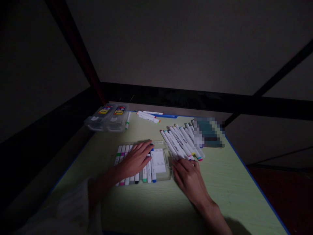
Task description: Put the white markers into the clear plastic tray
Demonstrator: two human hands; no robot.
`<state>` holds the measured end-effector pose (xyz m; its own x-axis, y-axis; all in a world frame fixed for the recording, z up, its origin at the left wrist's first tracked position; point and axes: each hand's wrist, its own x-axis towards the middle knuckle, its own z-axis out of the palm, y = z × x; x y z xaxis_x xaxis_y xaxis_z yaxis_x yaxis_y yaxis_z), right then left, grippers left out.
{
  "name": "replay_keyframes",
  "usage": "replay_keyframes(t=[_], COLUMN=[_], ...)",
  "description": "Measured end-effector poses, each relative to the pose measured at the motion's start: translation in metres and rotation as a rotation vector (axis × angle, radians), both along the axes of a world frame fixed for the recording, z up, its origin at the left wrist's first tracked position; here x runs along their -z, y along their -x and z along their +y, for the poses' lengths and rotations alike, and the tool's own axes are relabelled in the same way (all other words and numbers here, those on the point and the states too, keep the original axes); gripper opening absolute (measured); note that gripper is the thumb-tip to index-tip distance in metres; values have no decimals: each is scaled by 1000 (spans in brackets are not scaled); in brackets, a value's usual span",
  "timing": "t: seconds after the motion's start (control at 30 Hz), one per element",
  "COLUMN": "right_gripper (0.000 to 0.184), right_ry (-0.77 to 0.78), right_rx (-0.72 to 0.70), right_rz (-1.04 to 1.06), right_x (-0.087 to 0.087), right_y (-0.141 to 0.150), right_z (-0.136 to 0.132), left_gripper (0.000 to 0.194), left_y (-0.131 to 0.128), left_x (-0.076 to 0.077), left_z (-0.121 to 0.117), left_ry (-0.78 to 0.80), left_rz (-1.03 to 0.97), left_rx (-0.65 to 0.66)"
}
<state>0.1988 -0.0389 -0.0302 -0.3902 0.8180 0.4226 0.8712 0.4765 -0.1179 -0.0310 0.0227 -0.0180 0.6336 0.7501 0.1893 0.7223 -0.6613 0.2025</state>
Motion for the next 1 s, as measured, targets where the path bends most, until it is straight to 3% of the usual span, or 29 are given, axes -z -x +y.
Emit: replay_keyframes(t=[0.33, 1.0], right_gripper=[18, 39], right_ry=[38, 149], right_rx=[1, 75], right_rz=[14, 1], right_x=[1, -1], right_y=[-1, 6], right_z=[1, -3], left_gripper=[36, 37], left_y=[0, 0], left_x=[-1, 1], left_z=[0, 0], left_ry=[-9, 1], left_rz=[3, -19], left_rx=[7, 14])
